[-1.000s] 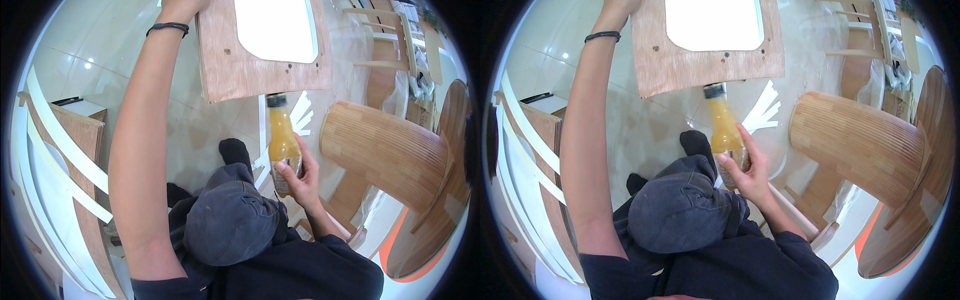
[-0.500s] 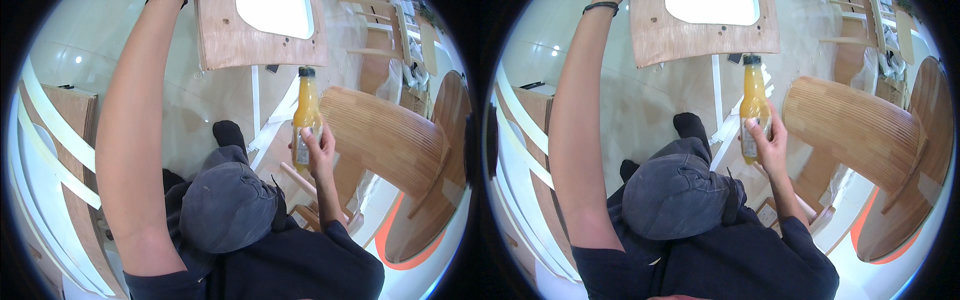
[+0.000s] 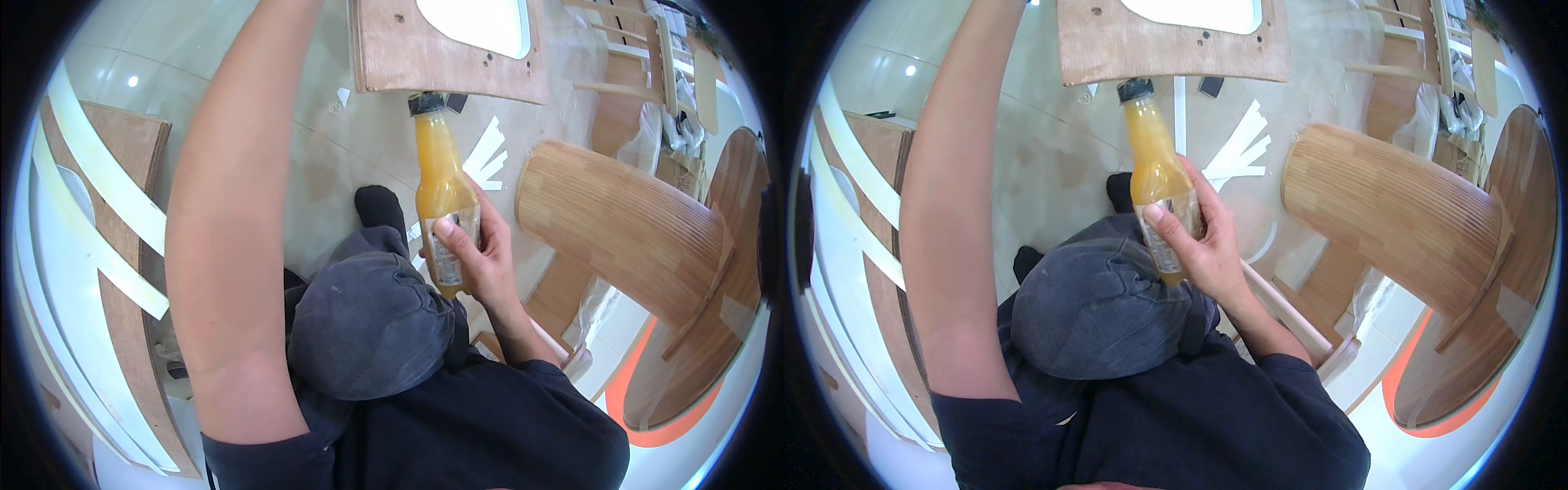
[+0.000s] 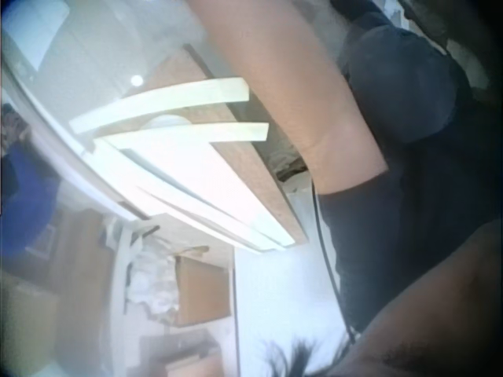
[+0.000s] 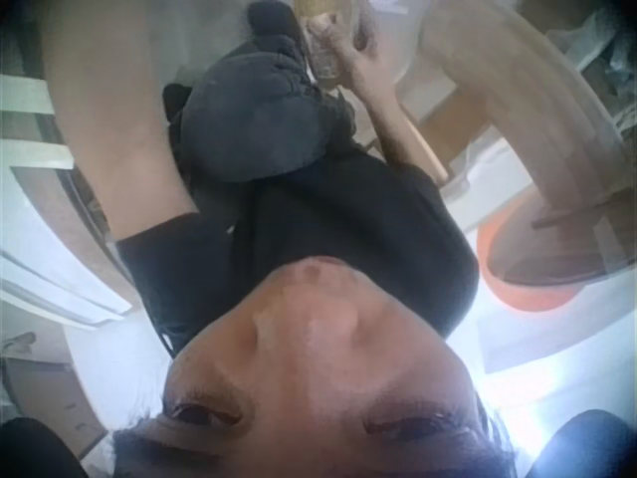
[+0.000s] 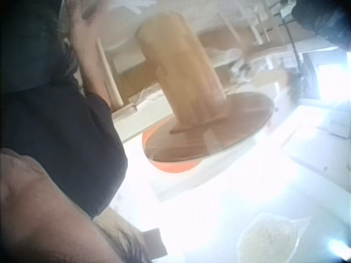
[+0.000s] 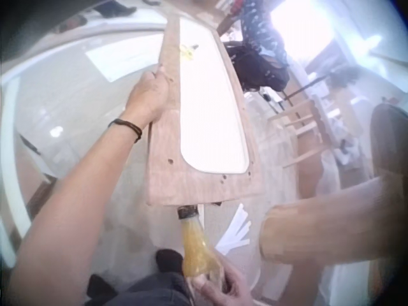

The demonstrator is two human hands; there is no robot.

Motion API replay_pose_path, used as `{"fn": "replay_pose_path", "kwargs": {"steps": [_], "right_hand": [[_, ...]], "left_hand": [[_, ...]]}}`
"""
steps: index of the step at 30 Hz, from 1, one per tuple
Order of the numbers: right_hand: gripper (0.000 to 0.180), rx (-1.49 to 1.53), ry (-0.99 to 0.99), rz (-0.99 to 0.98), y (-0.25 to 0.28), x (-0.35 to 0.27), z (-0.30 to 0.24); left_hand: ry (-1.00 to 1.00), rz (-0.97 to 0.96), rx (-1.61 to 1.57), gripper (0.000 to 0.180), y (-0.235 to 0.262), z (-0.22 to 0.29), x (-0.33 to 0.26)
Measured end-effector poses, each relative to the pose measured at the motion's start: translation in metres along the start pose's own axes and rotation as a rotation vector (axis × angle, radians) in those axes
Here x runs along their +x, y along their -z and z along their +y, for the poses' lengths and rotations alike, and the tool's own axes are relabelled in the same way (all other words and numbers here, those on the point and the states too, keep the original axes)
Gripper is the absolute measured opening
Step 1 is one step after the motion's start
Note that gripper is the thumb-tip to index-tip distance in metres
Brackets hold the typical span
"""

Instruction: The person applies glue from a bottle along the edges of a white furniture panel while sitting on the floor. Another person works nearby on a separate piece. The person uses a bottle to dispense glue and handles the panel with both hands.

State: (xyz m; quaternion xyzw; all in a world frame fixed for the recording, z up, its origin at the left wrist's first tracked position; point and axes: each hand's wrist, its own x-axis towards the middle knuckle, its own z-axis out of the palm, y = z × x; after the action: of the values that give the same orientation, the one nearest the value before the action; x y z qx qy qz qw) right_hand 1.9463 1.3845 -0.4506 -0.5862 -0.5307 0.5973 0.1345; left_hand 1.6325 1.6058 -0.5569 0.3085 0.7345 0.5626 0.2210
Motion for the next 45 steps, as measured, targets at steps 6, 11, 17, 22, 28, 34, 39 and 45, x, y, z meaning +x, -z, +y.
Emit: {"fn": "replay_pose_path", "kwargs": {"steps": [6, 11, 17, 22, 28, 34, 39, 45], "right_hand": [[0.072, -0.017, 0.059, -0.066, -0.007, 0.002, 0.002], [0.074, 0.007, 0.038, -0.106, -0.009, 0.003, 0.007], [0.075, 0.066, 0.049, -0.093, -0.010, 0.004, 0.015], [0.075, 0.068, 0.035, -0.125, -0.009, 0.005, 0.018], [0.072, 0.096, 0.017, -0.144, -0.020, 0.003, 0.014], [0.071, 0.111, 0.020, -0.121, -0.043, -0.001, 0.018], [0.071, 0.432, -0.035, -0.077, -0.041, -0.006, 0.008], [0.070, 0.372, -0.085, -0.184, -0.053, -0.008, 0.004]], "left_hand": [[0.045, -0.011, 0.029, 0.066, 0.005, 0.009, -0.012], [0.070, -0.029, 0.053, 0.065, 0.007, 0.015, -0.018], [0.072, -0.035, 0.020, 0.062, 0.010, 0.020, -0.023], [0.053, -0.045, -0.002, 0.060, 0.013, 0.019, -0.026], [0.075, -0.057, 0.015, 0.062, 0.012, 0.020, -0.024], [0.025, -0.042, 0.001, 0.066, 0.011, 0.015, -0.025], [0.026, 0.002, 0.031, 0.067, 0.007, 0.011, -0.019], [0.039, -0.041, 0.077, 0.069, 0.010, 0.012, -0.017]]}}
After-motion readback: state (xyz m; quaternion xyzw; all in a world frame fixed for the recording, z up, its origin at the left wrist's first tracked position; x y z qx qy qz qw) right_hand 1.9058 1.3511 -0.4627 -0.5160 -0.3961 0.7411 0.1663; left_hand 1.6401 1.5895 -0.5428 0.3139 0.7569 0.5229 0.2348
